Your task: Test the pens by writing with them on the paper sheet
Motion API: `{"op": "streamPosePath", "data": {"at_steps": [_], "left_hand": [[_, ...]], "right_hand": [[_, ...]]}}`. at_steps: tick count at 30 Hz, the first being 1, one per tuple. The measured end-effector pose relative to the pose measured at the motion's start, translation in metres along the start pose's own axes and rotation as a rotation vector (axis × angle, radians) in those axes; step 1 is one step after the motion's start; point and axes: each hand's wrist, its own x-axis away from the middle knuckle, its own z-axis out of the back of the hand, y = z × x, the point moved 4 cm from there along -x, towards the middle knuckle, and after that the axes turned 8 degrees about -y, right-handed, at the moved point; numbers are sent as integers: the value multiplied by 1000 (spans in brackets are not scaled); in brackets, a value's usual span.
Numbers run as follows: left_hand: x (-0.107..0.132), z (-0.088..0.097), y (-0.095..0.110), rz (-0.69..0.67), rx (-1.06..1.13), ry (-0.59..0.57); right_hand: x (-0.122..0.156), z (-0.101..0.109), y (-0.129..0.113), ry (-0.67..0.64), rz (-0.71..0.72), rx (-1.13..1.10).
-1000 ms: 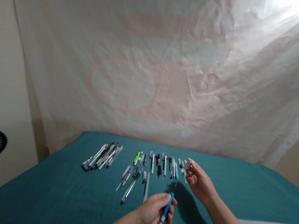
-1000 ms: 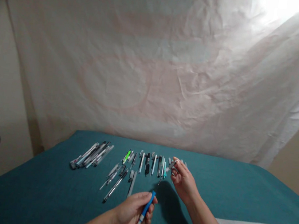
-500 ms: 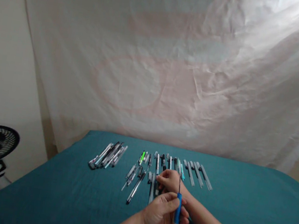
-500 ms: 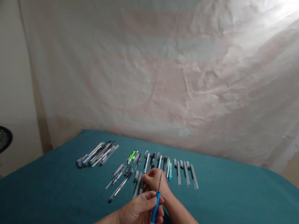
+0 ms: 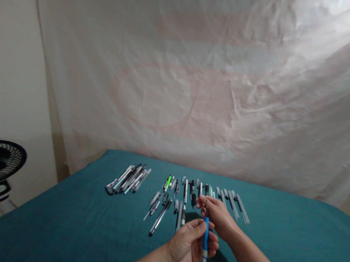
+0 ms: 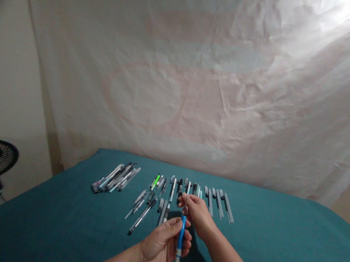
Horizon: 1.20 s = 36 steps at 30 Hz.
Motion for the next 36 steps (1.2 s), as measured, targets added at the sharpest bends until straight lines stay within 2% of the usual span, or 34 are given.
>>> {"op": "streamPosePath", "data": {"at_steps": [3,10,12,16,19,21,24,28,32,36], "left_hand": [[-2,3,1,-19,8,45],[-2,4,-4,34,-47,66],[-1,3,-6,73,-91,52],[0,1,-11,160,-221,25],[-1,0,-11,144,-254,24],[-1,1,-8,63,-225,67],[-2,4,-5,-26,-183,148],[-3,7,-6,-70,-218,180],[-4,9,-10,-82,-251,195],[-3,9,-15,-28,-299,196]], "right_hand": [[16,8,-16,-40,-6,-176],[33,12,-31,-121,57,18],[31,18,-34,-65,87,-12],[24,42,-37,177,152,-169],[20,55,-28,263,115,-274],[18,53,-21,204,44,-319],[19,37,-12,42,-48,-342],[26,15,-9,-75,-65,-288],[27,10,-8,-81,-57,-266],[20,24,-5,13,-40,-320]]}}
